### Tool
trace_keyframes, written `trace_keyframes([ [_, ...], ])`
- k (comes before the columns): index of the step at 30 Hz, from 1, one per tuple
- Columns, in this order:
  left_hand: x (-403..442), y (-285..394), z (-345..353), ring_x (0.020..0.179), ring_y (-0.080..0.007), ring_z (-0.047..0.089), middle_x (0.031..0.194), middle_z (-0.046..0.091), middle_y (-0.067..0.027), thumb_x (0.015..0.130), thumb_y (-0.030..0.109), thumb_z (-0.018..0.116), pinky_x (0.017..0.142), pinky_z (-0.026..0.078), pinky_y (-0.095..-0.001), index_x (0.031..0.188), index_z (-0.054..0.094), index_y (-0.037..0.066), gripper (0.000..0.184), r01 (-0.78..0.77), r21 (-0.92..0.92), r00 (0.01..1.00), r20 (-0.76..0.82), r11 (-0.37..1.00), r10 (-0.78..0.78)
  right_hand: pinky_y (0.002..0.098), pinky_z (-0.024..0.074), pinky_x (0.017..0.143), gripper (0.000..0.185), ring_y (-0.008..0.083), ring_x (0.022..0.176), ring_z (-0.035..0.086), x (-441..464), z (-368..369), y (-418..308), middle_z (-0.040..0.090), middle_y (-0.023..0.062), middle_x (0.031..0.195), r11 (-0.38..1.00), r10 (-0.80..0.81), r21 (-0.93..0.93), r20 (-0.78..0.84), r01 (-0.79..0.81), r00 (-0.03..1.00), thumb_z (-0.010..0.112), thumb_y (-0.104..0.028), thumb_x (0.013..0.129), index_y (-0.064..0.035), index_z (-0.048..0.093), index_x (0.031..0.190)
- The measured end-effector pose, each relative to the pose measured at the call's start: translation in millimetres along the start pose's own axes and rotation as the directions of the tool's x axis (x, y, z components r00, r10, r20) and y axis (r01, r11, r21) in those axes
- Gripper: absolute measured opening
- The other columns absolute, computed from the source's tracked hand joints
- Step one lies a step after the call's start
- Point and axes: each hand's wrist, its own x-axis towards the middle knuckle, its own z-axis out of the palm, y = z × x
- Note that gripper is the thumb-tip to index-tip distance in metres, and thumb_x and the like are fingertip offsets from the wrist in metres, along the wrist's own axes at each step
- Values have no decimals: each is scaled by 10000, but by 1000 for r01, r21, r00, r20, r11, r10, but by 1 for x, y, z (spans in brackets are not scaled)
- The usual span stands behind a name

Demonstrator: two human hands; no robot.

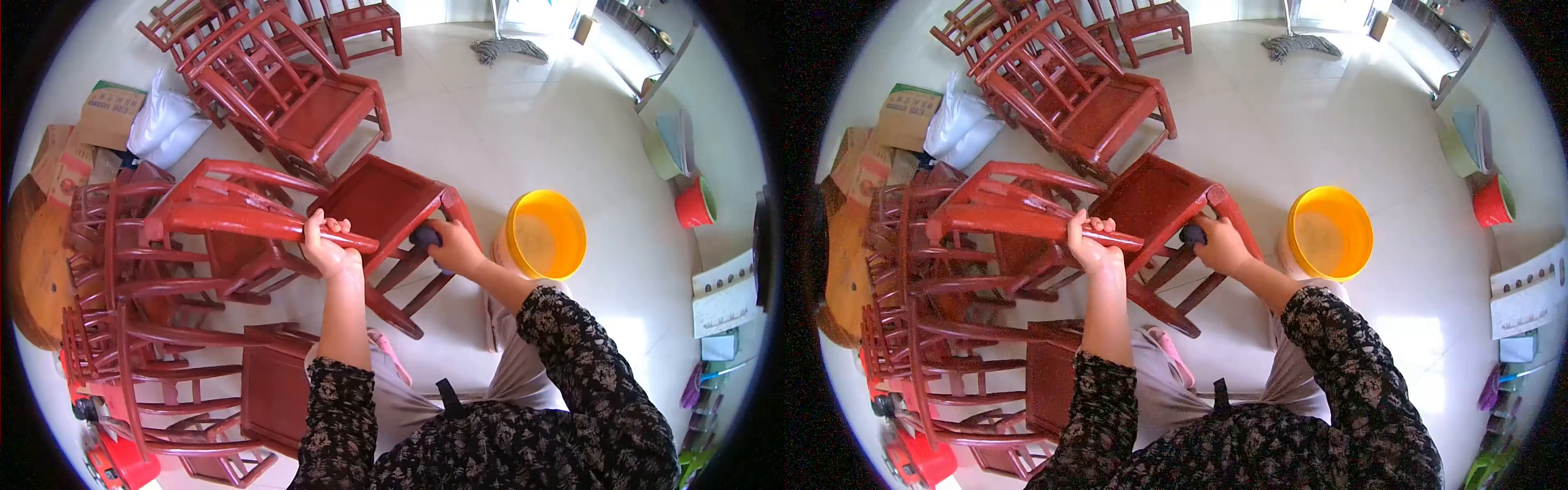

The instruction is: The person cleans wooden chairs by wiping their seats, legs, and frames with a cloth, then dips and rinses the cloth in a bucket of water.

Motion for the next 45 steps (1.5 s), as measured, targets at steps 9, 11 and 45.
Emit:
trace_keyframes([
  [9,-7,-20,11,501,-125,378,552,399,-11,690,106,619,559,372,-309,659,419,111,202,60,16,998,27,998,-60,438,464,810,449,378,1005,494,-7,-5,19,595,153,1005,942,48,-335,81,-18,996,582,-70,690,-50,497,1130],
  [11,-7,-18,13,507,-123,378,549,395,-8,694,110,609,575,379,-303,658,418,112,195,97,55,993,59,994,-100,405,495,773,359,358,940,528,0,-22,27,602,142,993,916,-20,-402,-63,-7,998,539,-41,709,-40,518,1067],
  [45,-1,-22,17,497,-140,418,541,434,-23,678,20,618,539,395,-300,678,477,67,148,7,-101,999,-31,995,-10,391,469,787,299,309,947,565,-10,-3,5,596,101,980,971,-224,-71,49,227,973,536,-61,668,-84,608,957],
])
